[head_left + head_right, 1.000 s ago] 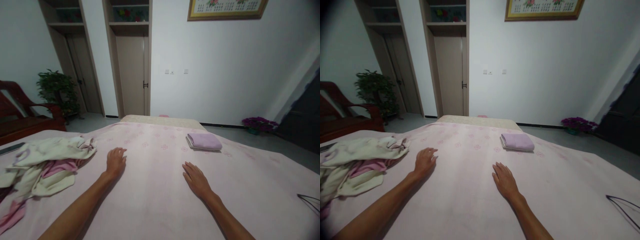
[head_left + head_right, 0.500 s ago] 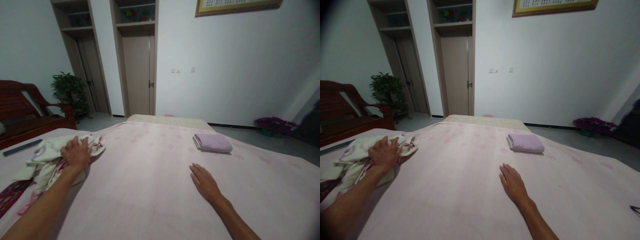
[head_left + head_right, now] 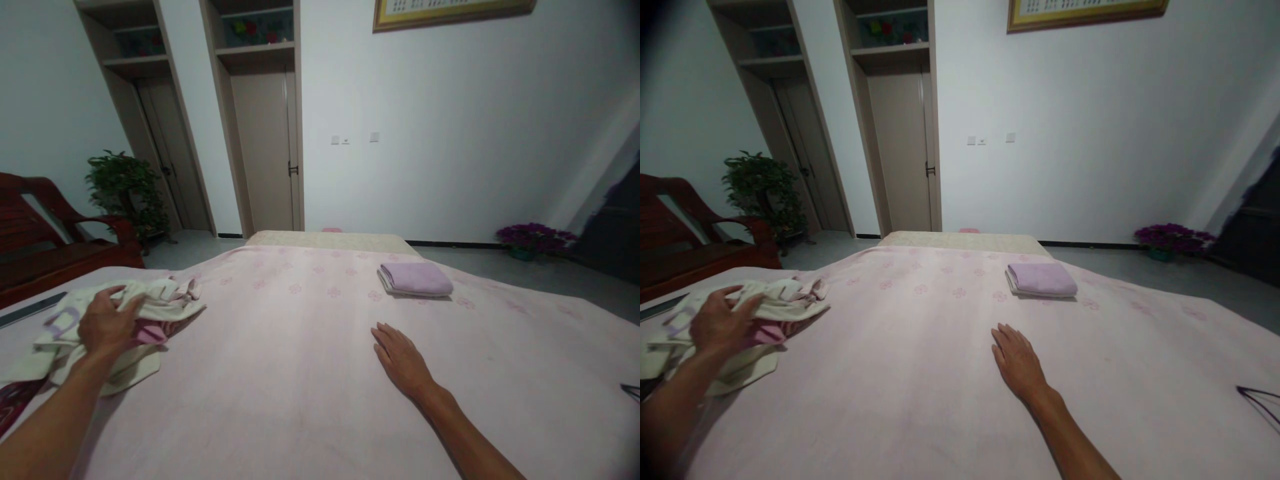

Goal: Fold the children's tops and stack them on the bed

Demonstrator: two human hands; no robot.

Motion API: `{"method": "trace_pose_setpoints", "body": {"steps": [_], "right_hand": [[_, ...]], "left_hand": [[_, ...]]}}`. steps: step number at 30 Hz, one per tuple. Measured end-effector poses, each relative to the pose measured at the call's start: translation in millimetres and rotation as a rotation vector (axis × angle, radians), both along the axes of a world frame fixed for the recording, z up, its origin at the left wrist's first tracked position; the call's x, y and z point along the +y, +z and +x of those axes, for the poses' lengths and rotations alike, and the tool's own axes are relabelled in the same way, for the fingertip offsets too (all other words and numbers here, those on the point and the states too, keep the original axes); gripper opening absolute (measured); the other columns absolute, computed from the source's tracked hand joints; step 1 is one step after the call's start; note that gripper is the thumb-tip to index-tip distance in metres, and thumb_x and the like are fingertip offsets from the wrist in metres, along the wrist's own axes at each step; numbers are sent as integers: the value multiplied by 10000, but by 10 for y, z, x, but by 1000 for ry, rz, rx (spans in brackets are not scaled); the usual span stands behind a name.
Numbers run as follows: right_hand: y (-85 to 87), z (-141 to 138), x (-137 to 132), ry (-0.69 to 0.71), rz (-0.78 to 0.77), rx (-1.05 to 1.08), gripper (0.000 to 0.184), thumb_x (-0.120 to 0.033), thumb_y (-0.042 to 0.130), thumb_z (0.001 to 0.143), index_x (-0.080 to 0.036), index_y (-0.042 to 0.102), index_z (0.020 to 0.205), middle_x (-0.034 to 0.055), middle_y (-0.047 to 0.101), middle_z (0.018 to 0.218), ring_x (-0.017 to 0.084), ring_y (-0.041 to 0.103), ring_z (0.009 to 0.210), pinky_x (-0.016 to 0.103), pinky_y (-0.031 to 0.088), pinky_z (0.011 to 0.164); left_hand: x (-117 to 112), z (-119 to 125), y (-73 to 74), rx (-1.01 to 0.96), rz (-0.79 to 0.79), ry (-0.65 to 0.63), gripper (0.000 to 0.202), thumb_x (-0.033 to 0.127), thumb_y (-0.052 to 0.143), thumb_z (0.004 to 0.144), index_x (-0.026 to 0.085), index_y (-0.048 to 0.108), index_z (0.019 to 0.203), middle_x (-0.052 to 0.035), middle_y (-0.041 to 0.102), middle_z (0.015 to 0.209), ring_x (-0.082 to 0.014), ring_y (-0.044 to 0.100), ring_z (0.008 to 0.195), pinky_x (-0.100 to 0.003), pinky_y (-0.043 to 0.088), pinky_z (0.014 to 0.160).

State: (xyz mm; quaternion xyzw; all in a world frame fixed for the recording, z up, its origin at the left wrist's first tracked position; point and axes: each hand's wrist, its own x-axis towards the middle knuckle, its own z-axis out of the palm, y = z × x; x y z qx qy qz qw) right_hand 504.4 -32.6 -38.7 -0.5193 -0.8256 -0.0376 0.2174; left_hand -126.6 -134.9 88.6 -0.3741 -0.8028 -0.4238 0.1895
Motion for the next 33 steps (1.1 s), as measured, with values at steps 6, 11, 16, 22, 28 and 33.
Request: {"method": "trace_pose_setpoints", "body": {"steps": [6,11,16,22,28,33], "right_hand": [[19,-12,-15,2,14,23,418,-332,415,974,-191,622,1309,123,560,1423,271,495,1335,491,351,1150],[36,-17,-21,2,14,19,413,-329,419,974,-196,622,1308,119,566,1418,268,504,1328,491,361,1146],[32,15,-23,22,26,61,406,-333,428,968,-205,628,1297,111,577,1406,269,506,1325,499,369,1139],[98,63,-56,65,-43,242,368,-348,429,959,-216,704,1163,90,652,1310,250,559,1267,466,400,1117],[354,5,-208,140,-256,497,358,-415,454,951,-215,731,1060,107,724,1095,260,651,1046,433,488,976],[554,-104,-386,413,-565,705,403,-488,630,856,-213,696,1143,116,681,1101,252,639,979,388,508,878]], "left_hand": [[109,482,551,-59,490,-70,413,446,677,817,125,618,1070,58,477,733,-105,429,648,-266,361,653],[155,1405,883,-165,599,-431,346,458,593,906,234,583,1170,35,533,859,-103,498,731,-236,405,644],[21,2430,717,-380,110,-1124,313,411,629,867,206,641,1103,27,567,732,-107,514,582,-215,421,518],[36,2592,362,-84,-396,-1353,258,390,546,925,229,698,1058,-65,695,1063,-208,637,1009,-336,493,927],[120,2092,-30,-31,-762,-1124,387,414,640,796,271,662,1154,-49,673,1172,-252,627,1055,-356,479,925],[-119,1869,-152,7,-763,-1075,369,292,601,748,237,620,1112,-39,644,1075,-227,601,973,-318,464,853]]}}
